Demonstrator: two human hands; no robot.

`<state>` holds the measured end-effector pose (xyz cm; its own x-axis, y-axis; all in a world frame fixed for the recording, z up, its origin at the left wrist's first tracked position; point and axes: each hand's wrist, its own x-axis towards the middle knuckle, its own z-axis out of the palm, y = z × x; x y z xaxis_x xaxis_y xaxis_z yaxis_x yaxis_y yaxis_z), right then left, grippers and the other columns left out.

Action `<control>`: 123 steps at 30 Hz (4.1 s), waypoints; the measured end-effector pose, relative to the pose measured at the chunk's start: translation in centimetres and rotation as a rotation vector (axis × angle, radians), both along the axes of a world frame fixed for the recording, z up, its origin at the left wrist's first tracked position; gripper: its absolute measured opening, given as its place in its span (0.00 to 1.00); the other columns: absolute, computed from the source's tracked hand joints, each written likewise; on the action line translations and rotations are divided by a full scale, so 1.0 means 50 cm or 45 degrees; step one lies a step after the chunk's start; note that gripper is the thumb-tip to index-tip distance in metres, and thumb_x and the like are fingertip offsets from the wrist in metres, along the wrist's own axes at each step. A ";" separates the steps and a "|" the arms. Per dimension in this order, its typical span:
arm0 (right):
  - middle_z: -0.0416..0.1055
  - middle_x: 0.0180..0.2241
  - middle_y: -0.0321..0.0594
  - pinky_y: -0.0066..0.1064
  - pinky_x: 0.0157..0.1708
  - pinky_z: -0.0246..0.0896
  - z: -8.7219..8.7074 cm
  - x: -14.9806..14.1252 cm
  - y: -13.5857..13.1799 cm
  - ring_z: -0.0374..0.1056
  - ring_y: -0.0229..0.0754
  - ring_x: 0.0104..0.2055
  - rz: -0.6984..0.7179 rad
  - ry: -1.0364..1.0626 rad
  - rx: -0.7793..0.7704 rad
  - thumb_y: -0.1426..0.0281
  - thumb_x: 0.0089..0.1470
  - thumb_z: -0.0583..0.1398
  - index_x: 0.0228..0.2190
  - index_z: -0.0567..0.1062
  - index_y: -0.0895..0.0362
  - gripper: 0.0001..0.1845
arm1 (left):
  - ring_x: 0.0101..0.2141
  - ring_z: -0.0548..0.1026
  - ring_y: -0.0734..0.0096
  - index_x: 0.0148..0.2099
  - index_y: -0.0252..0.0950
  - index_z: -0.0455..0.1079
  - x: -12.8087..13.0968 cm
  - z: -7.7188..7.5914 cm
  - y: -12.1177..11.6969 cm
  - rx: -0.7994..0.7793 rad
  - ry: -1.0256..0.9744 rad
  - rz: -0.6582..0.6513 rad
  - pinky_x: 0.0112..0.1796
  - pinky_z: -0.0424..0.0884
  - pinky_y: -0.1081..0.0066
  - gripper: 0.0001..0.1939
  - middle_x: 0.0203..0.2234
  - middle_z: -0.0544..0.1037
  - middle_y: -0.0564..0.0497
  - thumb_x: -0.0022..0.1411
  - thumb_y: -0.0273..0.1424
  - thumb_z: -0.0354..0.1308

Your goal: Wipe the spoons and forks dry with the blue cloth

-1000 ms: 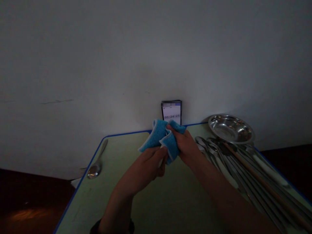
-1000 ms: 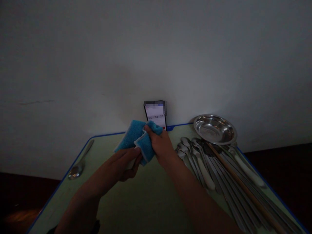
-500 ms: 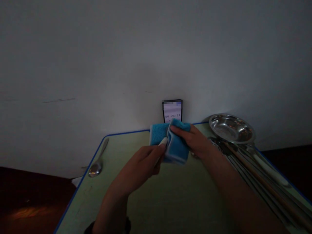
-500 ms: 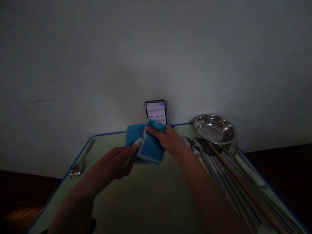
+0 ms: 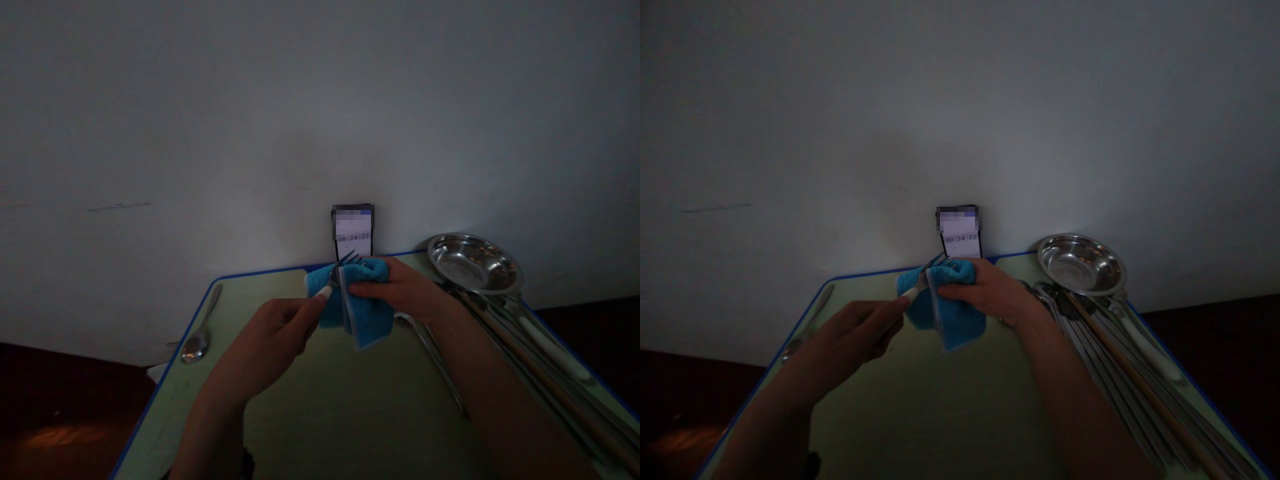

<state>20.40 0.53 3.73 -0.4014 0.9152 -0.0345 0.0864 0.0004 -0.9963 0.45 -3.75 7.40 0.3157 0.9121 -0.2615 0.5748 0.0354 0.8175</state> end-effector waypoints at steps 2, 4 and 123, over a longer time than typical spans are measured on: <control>0.73 0.31 0.38 0.35 0.31 0.61 0.001 -0.005 0.001 0.66 0.41 0.31 -0.056 -0.094 0.100 0.61 0.42 0.63 0.34 0.76 0.53 0.15 | 0.17 0.53 0.79 0.20 0.36 0.54 0.000 -0.002 0.000 0.024 0.060 -0.020 0.18 0.50 0.76 0.22 0.14 0.54 0.58 0.60 0.45 0.43; 0.73 0.28 0.37 0.32 0.28 0.60 0.001 -0.010 0.003 0.65 0.40 0.29 -0.120 -0.144 0.201 0.59 0.41 0.63 0.32 0.76 0.53 0.14 | 0.17 0.55 0.78 0.20 0.35 0.56 0.000 -0.004 0.000 0.063 0.140 -0.053 0.18 0.50 0.76 0.22 0.14 0.56 0.58 0.60 0.45 0.43; 0.73 0.27 0.34 0.26 0.26 0.56 0.050 0.006 -0.014 0.65 0.35 0.27 0.208 -0.769 0.598 0.59 0.47 0.59 0.32 0.76 0.54 0.14 | 0.27 0.70 0.73 0.37 0.37 0.67 -0.022 -0.002 -0.006 0.222 0.372 -0.292 0.27 0.62 0.74 0.16 0.27 0.74 0.53 0.62 0.41 0.43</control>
